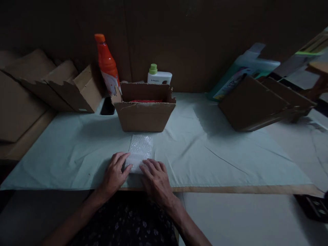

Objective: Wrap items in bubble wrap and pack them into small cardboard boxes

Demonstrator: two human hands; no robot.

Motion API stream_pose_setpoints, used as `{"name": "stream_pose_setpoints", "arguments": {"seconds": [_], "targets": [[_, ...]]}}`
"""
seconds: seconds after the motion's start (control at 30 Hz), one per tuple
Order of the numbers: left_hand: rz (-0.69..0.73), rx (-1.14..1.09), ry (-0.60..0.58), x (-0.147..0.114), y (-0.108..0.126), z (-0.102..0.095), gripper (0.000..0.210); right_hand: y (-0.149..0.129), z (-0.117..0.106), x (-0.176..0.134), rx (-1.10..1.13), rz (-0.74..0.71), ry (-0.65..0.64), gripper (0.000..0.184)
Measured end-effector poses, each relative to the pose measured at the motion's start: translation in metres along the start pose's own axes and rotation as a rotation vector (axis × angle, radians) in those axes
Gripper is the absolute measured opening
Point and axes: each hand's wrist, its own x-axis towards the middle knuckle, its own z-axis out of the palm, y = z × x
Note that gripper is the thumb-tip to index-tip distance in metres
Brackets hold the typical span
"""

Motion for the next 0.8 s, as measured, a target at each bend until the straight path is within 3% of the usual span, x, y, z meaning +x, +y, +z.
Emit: {"name": "stream_pose_setpoints", "arguments": {"seconds": [0.17,0.27,0.43,0.57,0.7,0.8], "targets": [[0.158,-0.141,-0.095,-0.01,-0.004,-0.012,0.034,0.01,0.008,0.005,0.133,0.072,-0.033,0.023],[0.094,-0.179,-0.123,-0.011,-0.009,-0.013,0.034,0.01,0.004,0.004,0.212,0.132,-0.04,0.024],[0.031,-0.065,-0.051,0.007,-0.018,0.003,0.033,0.006,0.001,0.001,0.01,0.137,0.141,0.031],[0.026,0.005,0.0,0.021,-0.021,0.011,0.033,0.004,0.009,0.011,-0.004,0.046,0.022,0.037],[-0.166,-0.18,0.051,0.015,-0.022,0.007,0.046,0.012,0.019,0.028,-0.052,0.096,-0.067,0.021],[-0.408,-0.465,0.061,0.002,-0.021,0.003,0.059,0.02,0.022,0.034,0.031,0.16,0.012,0.018]]}}
